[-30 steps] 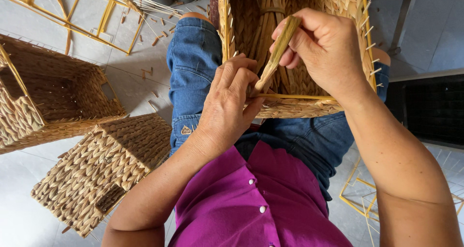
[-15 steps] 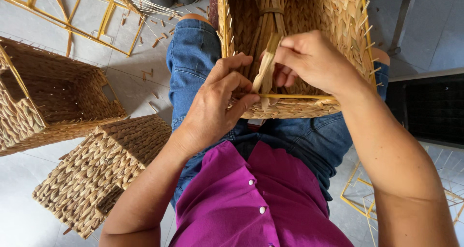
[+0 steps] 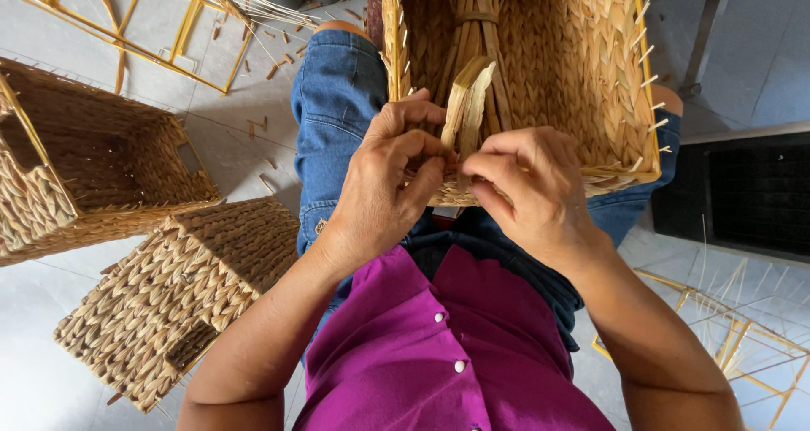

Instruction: The person sits on the floor with a woven water-hyacinth basket on their lap and weaves a flat strip of fiber along the basket's rim, tucking and threading it through the woven edge. They use scissors to trim the strip and continue binding it around the rim.

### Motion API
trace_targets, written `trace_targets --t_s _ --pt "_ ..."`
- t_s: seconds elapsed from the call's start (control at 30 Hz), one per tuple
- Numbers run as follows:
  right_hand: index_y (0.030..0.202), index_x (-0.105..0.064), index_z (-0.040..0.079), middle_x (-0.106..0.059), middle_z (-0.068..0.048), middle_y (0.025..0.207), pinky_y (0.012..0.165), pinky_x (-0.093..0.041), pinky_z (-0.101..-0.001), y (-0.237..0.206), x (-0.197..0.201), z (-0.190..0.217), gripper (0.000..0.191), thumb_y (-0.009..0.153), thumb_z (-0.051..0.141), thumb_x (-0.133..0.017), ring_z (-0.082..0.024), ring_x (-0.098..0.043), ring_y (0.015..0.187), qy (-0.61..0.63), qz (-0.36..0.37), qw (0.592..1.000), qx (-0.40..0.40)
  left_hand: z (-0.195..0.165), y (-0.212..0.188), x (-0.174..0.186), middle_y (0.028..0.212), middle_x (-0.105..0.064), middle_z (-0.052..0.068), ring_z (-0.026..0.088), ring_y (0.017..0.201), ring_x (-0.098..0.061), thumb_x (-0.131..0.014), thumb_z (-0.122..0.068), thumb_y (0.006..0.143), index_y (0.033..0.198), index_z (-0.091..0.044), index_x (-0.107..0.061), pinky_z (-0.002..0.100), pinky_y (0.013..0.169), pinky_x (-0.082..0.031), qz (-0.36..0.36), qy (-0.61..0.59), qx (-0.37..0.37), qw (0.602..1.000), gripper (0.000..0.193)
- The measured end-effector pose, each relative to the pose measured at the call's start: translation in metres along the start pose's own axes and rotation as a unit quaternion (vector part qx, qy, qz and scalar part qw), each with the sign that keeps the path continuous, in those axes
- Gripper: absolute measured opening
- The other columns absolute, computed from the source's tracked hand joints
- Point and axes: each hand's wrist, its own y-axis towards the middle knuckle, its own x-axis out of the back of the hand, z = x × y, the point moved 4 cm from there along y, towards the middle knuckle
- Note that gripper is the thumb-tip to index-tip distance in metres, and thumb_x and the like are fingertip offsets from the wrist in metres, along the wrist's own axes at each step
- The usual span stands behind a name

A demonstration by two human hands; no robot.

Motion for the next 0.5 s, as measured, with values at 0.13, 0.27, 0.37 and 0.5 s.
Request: trace_targets --t_s 0.13,0.27,0.37,0.5 --pt "0.105 -0.068 0.014 -0.064 -0.001 0.106 0.089 -0.045 -0.041 0.001 -0.008 -0.002 0.03 0.084 0.003 -0.085 -0.022 -0.06 0.097 0.023 -0.045 0.998 0.023 -0.001 0.0 0.0 0.131 -0.06 0.016 0.036 0.142 -0.052 -0.067 -0.001 0.096 0.099 0.003 -0.071 0.042 0.116 -0.046 0.0 0.013 0.0 1.0 0.006" --pt "0.105 -0.068 0.012 -0.066 -0.002 0.105 0.084 -0.051 -0.0398 -0.009 0.007 0.01 0.02 0.09 0.006 -0.08 -0.019 -0.063 0.093 0.166 -0.051 0.983 0.06 -0.001 0.001 -0.002 0.129 -0.06 0.016 0.037 0.141 -0.052 -0.066 -0.002 0.099 0.098 0.003 -0.07 0.043 0.117 -0.045 -0.002 0.03 -0.017 0.999 0.006" --pt "0.1 -0.068 0.003 -0.068 -0.01 0.102 0.072 -0.054 -0.0393 -0.025 0.039 0.033 0.009 0.095 0.011 -0.07 -0.019 -0.067 0.082 0.392 -0.057 0.915 0.07 -0.001 0.001 -0.003 0.129 -0.06 0.016 0.037 0.14 -0.052 -0.066 -0.002 0.099 0.096 0.003 -0.069 0.044 0.118 -0.045 -0.005 0.033 -0.017 0.999 0.006" --pt "0.101 -0.069 0.006 -0.069 -0.009 0.1 0.073 -0.059 -0.0367 -0.033 0.062 0.031 0.004 0.097 0.008 -0.068 -0.019 -0.069 0.08 0.486 -0.055 0.872 -0.004 0.0 0.001 -0.005 0.129 -0.059 0.016 0.037 0.139 -0.053 -0.066 -0.003 0.099 0.096 0.003 -0.068 0.043 0.117 -0.046 -0.011 0.031 -0.016 0.999 0.007"
